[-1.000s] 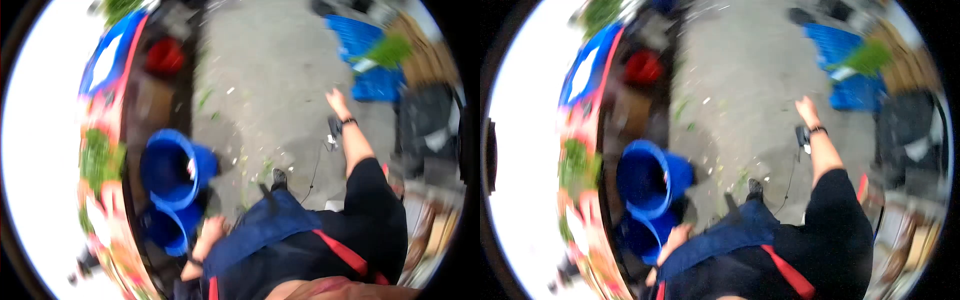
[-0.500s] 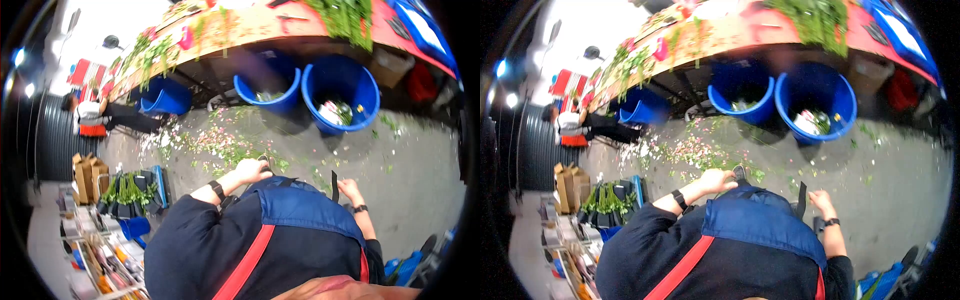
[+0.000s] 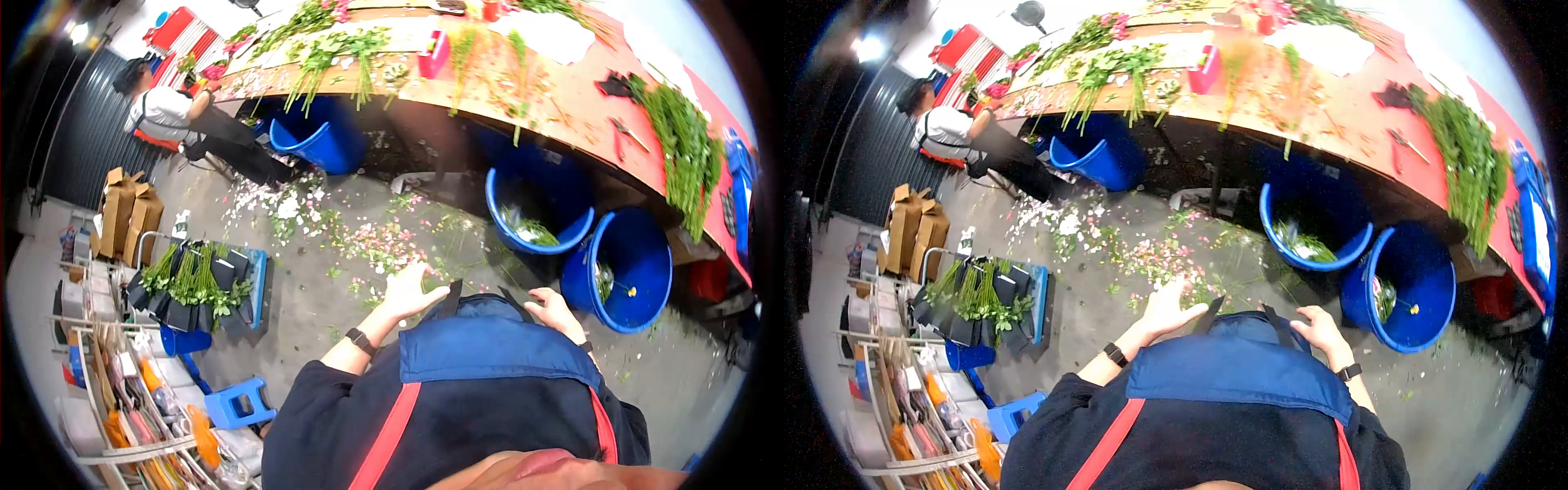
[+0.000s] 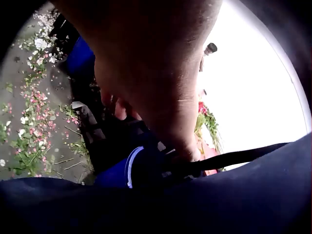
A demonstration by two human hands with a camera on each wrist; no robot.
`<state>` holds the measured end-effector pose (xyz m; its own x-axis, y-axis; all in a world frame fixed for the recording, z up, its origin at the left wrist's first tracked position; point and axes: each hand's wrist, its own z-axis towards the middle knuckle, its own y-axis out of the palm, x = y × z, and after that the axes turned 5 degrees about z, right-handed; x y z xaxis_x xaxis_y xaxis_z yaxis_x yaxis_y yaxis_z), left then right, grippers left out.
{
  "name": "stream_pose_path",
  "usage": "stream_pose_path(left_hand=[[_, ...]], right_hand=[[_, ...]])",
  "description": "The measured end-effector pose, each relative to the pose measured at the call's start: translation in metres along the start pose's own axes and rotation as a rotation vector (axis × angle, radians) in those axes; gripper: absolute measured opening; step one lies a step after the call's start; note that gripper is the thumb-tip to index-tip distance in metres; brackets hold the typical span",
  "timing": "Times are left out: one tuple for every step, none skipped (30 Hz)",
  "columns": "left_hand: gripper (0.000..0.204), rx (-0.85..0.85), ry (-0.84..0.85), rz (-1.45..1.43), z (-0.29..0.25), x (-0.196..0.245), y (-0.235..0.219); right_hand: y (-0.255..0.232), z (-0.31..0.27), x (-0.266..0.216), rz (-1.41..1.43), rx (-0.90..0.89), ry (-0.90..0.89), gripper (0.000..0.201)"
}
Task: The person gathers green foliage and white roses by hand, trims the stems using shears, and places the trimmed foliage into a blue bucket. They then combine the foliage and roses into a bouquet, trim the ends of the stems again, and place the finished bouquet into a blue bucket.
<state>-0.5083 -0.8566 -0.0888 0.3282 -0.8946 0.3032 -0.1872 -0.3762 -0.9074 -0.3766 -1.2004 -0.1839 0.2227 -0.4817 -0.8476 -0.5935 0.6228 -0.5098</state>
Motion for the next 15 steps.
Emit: stream_pose_path(left_hand=[[0.051, 0.148, 0.084, -0.020, 0.013, -0.012, 0.007], [0.053, 0.088, 0.082, -0.089, 0.027, -0.020, 0.010], [0.056, 0.029, 0.082, -0.159, 0.042, -0.028, 0.010], [0.060, -0.027, 0.083, -0.228, 0.057, -0.032, 0.007], [0.059, -0.030, 0.102, -0.184, 0.066, -0.034, 0.002], [0.059, -0.025, 0.103, -0.228, 0.080, -0.042, -0.003], [0.058, -0.021, 0.101, -0.272, 0.090, -0.049, -0.008], [0.058, -0.022, 0.095, -0.320, 0.097, -0.055, -0.011], [0.056, -0.038, 0.002, -0.362, 0.108, -0.063, -0.019], [0.053, -0.048, -0.090, -0.404, 0.121, -0.068, -0.034], [0.048, -0.044, -0.179, -0.311, 0.135, -0.078, -0.040], [0.045, -0.049, -0.269, -0.216, 0.146, -0.088, -0.047], [0.044, -0.080, -0.323, -0.215, 0.155, -0.089, -0.065], [0.043, -0.110, -0.377, -0.220, 0.164, -0.084, -0.091], [0.042, -0.137, -0.430, -0.223, 0.174, -0.084, -0.107]], right_hand=[[-0.003, 0.021, -0.026, 0.023, -0.069, 0.025, 0.031], [-0.009, 0.041, -0.034, 0.009, -0.071, 0.032, 0.028], [-0.014, 0.062, -0.040, -0.005, -0.073, 0.039, 0.026], [-0.019, 0.082, -0.043, -0.018, -0.073, 0.045, 0.024], [-0.024, 0.100, -0.045, -0.070, -0.035, 0.075, 0.019], [-0.032, 0.116, -0.048, -0.071, 0.002, 0.105, 0.017], [-0.036, 0.136, -0.045, -0.065, 0.014, 0.137, 0.017], [-0.040, 0.152, -0.041, -0.060, 0.021, 0.174, 0.017], [-0.043, 0.172, -0.040, -0.045, 0.021, 0.198, 0.017], [-0.045, 0.193, -0.035, -0.065, -0.002, 0.190, 0.017], [-0.045, 0.217, -0.029, -0.085, -0.025, 0.177, 0.018], [-0.043, 0.240, -0.026, -0.102, -0.050, 0.168, 0.018], [-0.040, 0.263, -0.026, -0.103, -0.048, 0.126, 0.017], [-0.036, 0.287, -0.026, -0.083, -0.058, 0.104, 0.017], [-0.036, 0.311, -0.028, -0.026, -0.105, 0.094, 0.017]])
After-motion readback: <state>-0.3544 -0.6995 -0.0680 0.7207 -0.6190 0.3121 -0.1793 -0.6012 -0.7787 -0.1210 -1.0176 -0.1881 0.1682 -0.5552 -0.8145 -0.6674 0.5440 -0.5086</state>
